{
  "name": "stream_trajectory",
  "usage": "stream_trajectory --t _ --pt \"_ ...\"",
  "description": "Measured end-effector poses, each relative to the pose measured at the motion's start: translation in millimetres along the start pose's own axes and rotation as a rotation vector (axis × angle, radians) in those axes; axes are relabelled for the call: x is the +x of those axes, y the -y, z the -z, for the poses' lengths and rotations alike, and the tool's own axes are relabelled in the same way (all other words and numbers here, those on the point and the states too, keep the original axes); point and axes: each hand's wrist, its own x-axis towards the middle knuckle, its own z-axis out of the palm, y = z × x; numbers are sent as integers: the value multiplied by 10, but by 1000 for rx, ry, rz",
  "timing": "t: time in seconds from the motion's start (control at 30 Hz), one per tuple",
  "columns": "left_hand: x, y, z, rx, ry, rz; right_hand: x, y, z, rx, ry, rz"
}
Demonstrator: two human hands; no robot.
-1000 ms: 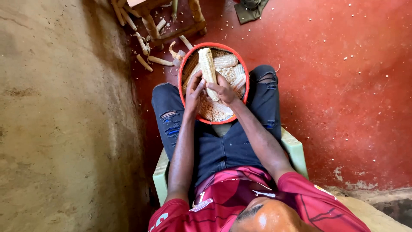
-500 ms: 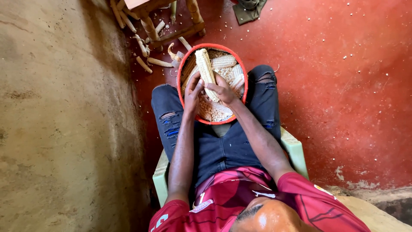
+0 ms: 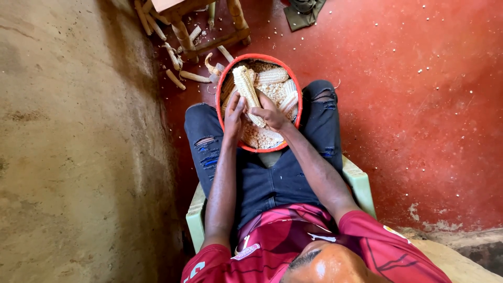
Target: Shelling dried corn cobs by hand into a red bucket
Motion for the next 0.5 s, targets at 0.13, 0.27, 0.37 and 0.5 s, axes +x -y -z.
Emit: stream_trajectory --t 0.13,0.27,0.37,0.5 --pt "-326 -713 -538 59 58 -36 -3 -27 48 -78 -1 14" --pt "-352 -788 -587 28 43 -16 -69 67 -70 -66 -2 18" --pt "-238 -677 -490 65 -14 -77 -88 100 -104 -65 16 -6" --pt "-100 -420 -237 9 -103 -112 11 2 -39 -30 61 4"
